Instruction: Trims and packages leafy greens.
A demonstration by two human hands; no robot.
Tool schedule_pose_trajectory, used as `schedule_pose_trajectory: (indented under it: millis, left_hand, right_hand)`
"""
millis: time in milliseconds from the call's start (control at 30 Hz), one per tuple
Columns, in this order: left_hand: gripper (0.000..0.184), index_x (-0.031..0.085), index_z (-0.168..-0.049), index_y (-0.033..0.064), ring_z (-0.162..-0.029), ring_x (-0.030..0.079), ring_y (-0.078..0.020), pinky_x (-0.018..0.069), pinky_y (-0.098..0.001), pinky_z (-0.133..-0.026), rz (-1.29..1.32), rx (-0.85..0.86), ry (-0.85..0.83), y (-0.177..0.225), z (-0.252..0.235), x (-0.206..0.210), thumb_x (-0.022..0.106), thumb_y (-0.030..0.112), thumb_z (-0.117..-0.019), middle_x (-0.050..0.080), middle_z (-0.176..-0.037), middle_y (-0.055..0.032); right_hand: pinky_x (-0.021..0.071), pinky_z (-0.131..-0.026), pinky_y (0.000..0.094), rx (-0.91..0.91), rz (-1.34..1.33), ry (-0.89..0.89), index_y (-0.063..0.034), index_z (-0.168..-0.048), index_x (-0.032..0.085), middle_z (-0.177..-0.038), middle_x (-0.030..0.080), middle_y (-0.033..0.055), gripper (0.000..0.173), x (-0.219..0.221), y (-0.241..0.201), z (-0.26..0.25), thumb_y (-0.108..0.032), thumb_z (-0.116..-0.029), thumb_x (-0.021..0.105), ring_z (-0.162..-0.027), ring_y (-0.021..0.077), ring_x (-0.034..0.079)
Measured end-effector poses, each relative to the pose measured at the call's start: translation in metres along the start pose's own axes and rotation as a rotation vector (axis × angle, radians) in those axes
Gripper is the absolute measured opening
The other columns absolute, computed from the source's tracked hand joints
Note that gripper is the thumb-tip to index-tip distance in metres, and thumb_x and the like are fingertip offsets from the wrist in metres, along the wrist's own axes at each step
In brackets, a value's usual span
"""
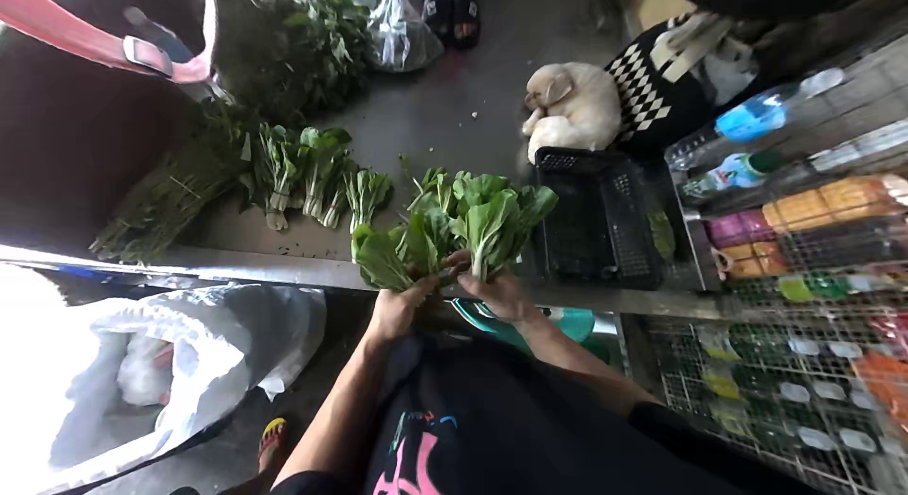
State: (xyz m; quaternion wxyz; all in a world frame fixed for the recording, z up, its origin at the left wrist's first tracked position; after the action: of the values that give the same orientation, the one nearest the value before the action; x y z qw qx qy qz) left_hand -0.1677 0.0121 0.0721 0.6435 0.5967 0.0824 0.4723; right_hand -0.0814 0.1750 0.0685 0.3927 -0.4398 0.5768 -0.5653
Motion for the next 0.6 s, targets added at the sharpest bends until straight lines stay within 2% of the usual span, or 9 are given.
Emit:
schedule_pose_trajectory:
  millis: [33, 100, 200, 300, 367, 433, 533, 600]
  left_hand:
    - [0.025, 0.063, -0.122, -0.0048, -0.099, 0.074, -0.0309, 0.0652, -0.0434, -0.076, 0.013, -0.009, 0.024, -0.002, 0.001, 0.007, 0.059, 0.005, -0.099, 0.072, -0.114, -0.0188]
    - [0.026, 0.064, -0.121, -0.0035, -0.098, 0.073, -0.0274, 0.0643, -0.0403, -0.076, -0.024, 0.0, 0.087, -0.01, 0.001, 0.018, 0.064, 0.007, -0.0976, 0.073, -0.113, -0.0166]
    - [0.025, 0.066, -0.115, 0.0004, -0.088, 0.071, -0.0168, 0.0623, -0.0327, -0.077, -0.134, 0.046, 0.203, -0.022, 0.002, 0.033, 0.073, 0.006, -0.0918, 0.073, -0.1, -0.0083]
    - [0.024, 0.067, -0.11, 0.0012, -0.083, 0.07, -0.0138, 0.0608, -0.0306, -0.076, -0.185, 0.058, 0.25, -0.036, 0.006, 0.046, 0.077, 0.006, -0.0881, 0.073, -0.094, -0.006]
    - [0.023, 0.067, -0.107, 0.0008, -0.086, 0.07, -0.0146, 0.0604, -0.0323, -0.08, -0.191, 0.046, 0.273, -0.046, 0.01, 0.056, 0.077, 0.004, -0.0866, 0.072, -0.093, -0.0064]
    - [0.024, 0.068, -0.109, 0.0016, -0.088, 0.071, -0.0153, 0.0607, -0.0336, -0.084, -0.224, 0.018, 0.292, -0.056, 0.014, 0.064, 0.078, 0.006, -0.0868, 0.073, -0.095, -0.0068]
    - [0.031, 0.068, -0.119, 0.0026, -0.079, 0.069, -0.013, 0.0589, -0.0295, -0.072, -0.285, -0.032, 0.312, -0.066, 0.019, 0.073, 0.076, 0.011, -0.0903, 0.074, -0.094, -0.006]
    - [0.032, 0.065, -0.124, 0.003, -0.072, 0.066, -0.0115, 0.0569, -0.0277, -0.066, -0.309, -0.054, 0.319, -0.07, 0.02, 0.075, 0.072, 0.014, -0.0945, 0.072, -0.09, -0.0054]
  right_hand:
    - [0.0591, -0.089, 0.0352, 0.003, -0.003, -0.015, -0.0013, -0.12, 0.067, -0.112, 0.073, 0.0053, 0.053, -0.008, -0.002, 0.001, -0.044, -0.0896, 0.074, -0.099, 0.0148, 0.07]
    - [0.06, -0.088, 0.0359, 0.021, -0.011, -0.035, -0.0012, -0.122, 0.066, -0.111, 0.073, 0.0053, 0.056, -0.023, -0.002, 0.005, -0.045, -0.0886, 0.076, -0.097, 0.0151, 0.07]
    - [0.0592, -0.088, 0.0338, 0.056, -0.02, -0.084, -0.0008, -0.126, 0.064, -0.114, 0.072, 0.0048, 0.059, -0.034, 0.001, 0.015, -0.043, -0.0871, 0.078, -0.098, 0.0133, 0.069]
    - [0.0587, -0.092, 0.0288, 0.172, 0.031, -0.115, 0.0015, -0.127, 0.062, -0.113, 0.072, 0.0024, 0.063, -0.038, 0.007, 0.031, -0.039, -0.0835, 0.081, -0.101, 0.0072, 0.069]
    - [0.0583, -0.088, 0.0269, 0.308, 0.106, -0.12, -0.0002, -0.12, 0.063, -0.103, 0.072, 0.0014, 0.049, -0.041, 0.012, 0.04, -0.026, -0.0825, 0.081, -0.095, 0.0046, 0.068]
    - [0.0591, -0.084, 0.0274, 0.329, 0.118, -0.132, -0.0025, -0.114, 0.065, -0.095, 0.071, 0.0002, 0.038, -0.047, 0.017, 0.047, -0.02, -0.0841, 0.079, -0.088, 0.0051, 0.068]
    - [0.0614, -0.083, 0.0296, 0.347, 0.014, -0.13, -0.0015, -0.115, 0.064, -0.094, 0.072, 0.0018, 0.029, -0.06, 0.022, 0.055, -0.013, -0.0899, 0.074, -0.086, 0.009, 0.07]
    - [0.062, -0.082, 0.0312, 0.395, -0.022, -0.087, 0.0002, -0.117, 0.063, -0.093, 0.073, 0.0039, 0.029, -0.071, 0.025, 0.06, -0.011, -0.0913, 0.071, -0.084, 0.0117, 0.071]
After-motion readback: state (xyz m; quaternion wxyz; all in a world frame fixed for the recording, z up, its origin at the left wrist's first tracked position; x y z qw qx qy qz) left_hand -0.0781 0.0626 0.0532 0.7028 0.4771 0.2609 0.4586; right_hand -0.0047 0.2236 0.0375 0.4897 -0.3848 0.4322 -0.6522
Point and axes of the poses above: each hand's wrist, its own z-axis away from the middle knuckle, its own x-axis out of the palm, y = z × x, the point moved 4 cm from there along -z, towards the middle knuckle
